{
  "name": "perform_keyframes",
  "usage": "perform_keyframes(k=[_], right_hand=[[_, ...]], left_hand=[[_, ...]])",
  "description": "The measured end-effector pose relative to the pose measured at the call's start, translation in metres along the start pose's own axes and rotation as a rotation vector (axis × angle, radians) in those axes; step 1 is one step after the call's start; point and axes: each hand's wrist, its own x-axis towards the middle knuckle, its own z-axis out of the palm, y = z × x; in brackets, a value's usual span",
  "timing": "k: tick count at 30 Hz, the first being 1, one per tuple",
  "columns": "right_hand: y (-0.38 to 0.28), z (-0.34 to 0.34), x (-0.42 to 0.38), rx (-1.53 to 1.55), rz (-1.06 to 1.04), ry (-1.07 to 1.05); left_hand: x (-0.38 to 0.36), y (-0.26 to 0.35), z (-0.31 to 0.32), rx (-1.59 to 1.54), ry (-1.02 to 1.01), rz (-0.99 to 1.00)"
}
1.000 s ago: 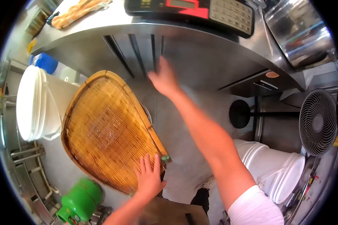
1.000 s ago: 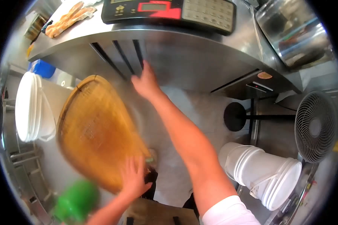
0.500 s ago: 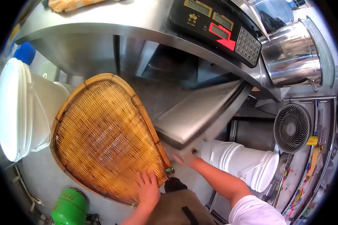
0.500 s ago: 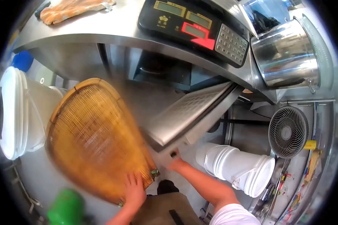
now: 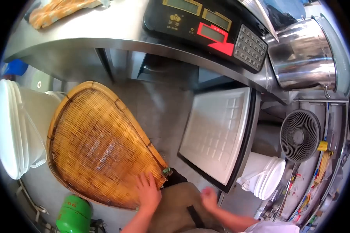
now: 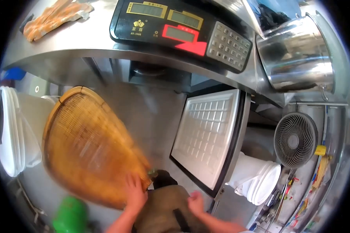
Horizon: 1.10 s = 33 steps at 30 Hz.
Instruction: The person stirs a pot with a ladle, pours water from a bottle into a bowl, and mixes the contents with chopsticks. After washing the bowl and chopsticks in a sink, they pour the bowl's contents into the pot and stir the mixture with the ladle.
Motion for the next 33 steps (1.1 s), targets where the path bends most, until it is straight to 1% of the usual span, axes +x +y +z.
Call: perform_keyframes(k=[1, 2, 3, 4, 5, 6, 7, 8, 9, 10, 11, 12, 14, 15, 17, 18, 20, 21, 22, 23, 26, 29, 31, 33], right_hand=[[-0.028, 0.038, -0.016, 0.067, -0.178, -0.037], [-0.069, 0.074, -0.005, 0.205, -0.249, -0.008], [-0.109, 0.103, 0.029, 0.363, -0.283, -0.079], [-0.164, 0.131, 0.071, 0.391, -0.232, -0.091], [-0.185, 0.157, 0.144, 0.434, -0.241, -0.211], [-0.231, 0.186, 0.198, 0.601, -0.168, -0.216], [-0.272, 0.210, 0.265, 0.747, -0.161, -0.290], [-0.312, 0.224, 0.341, 0.916, -0.169, -0.418], [-0.350, 0.234, 0.417, 1.085, -0.145, -0.577], [-0.391, 0.246, 0.488, 1.179, -0.123, -0.766], [-0.413, 0.245, 0.531, 1.225, -0.125, -0.839], [-0.422, 0.240, 0.563, 1.217, -0.151, -0.886], [-0.418, 0.238, 0.587, 0.963, -0.447, -0.623], [-0.400, 0.235, 0.592, 0.698, -0.698, -0.428], [-0.394, 0.227, 0.601, 0.727, -0.675, -0.383], [-0.402, 0.213, 0.578, 1.013, -0.393, -0.513], [-0.394, 0.192, 0.577, 1.094, -0.220, -0.650], [-0.395, 0.183, 0.575, 0.898, -0.347, -0.671], [-0.395, 0.172, 0.574, 0.958, -0.233, -0.671], [-0.403, 0.161, 0.549, 1.021, -0.118, -0.663], [-0.384, 0.130, 0.524, 1.044, -0.140, -0.701], [-0.368, 0.115, 0.458, 1.077, -0.091, -0.523], [-0.353, 0.112, 0.430, 1.106, -0.033, -0.395], [-0.325, 0.100, 0.411, 1.137, -0.045, -0.384]], left_hand=[[0.000, -0.002, 0.003, -0.012, 0.007, -0.004], [-0.002, -0.003, 0.007, -0.029, 0.006, -0.012], [-0.006, -0.003, 0.007, -0.049, -0.026, -0.030], [-0.006, -0.003, 0.004, -0.072, -0.042, -0.051], [-0.001, -0.002, 0.002, -0.095, -0.040, -0.075], [0.001, -0.004, 0.000, -0.094, -0.034, -0.071], [0.002, -0.005, 0.001, -0.095, -0.020, -0.071], [0.001, -0.003, 0.001, -0.098, -0.007, -0.077], [-0.001, 0.002, -0.012, -0.053, 0.010, -0.079], [0.011, 0.006, -0.016, -0.009, 0.065, -0.121], [0.009, 0.011, -0.025, 0.040, 0.053, -0.111], [0.011, 0.009, -0.018, 0.007, 0.043, -0.149], [0.011, 0.011, -0.010, -0.072, 0.008, -0.209], [0.010, 0.014, -0.010, -0.082, -0.004, -0.211], [0.017, 0.017, -0.017, -0.074, 0.001, -0.219], [0.017, 0.019, -0.018, -0.082, 0.000, -0.233], [0.017, 0.022, -0.017, -0.105, -0.009, -0.255], [0.017, 0.023, -0.017, -0.076, 0.018, -0.237], [0.019, 0.023, -0.016, -0.045, 0.047, -0.219], [0.019, 0.022, -0.015, -0.014, 0.075, -0.199], [0.016, 0.018, -0.014, -0.007, -0.120, -0.236], [0.018, 0.019, -0.020, -0.128, -0.054, -0.212], [0.017, 0.020, -0.033, -0.142, -0.097, -0.165], [0.014, 0.021, -0.047, -0.164, -0.117, -0.125]])
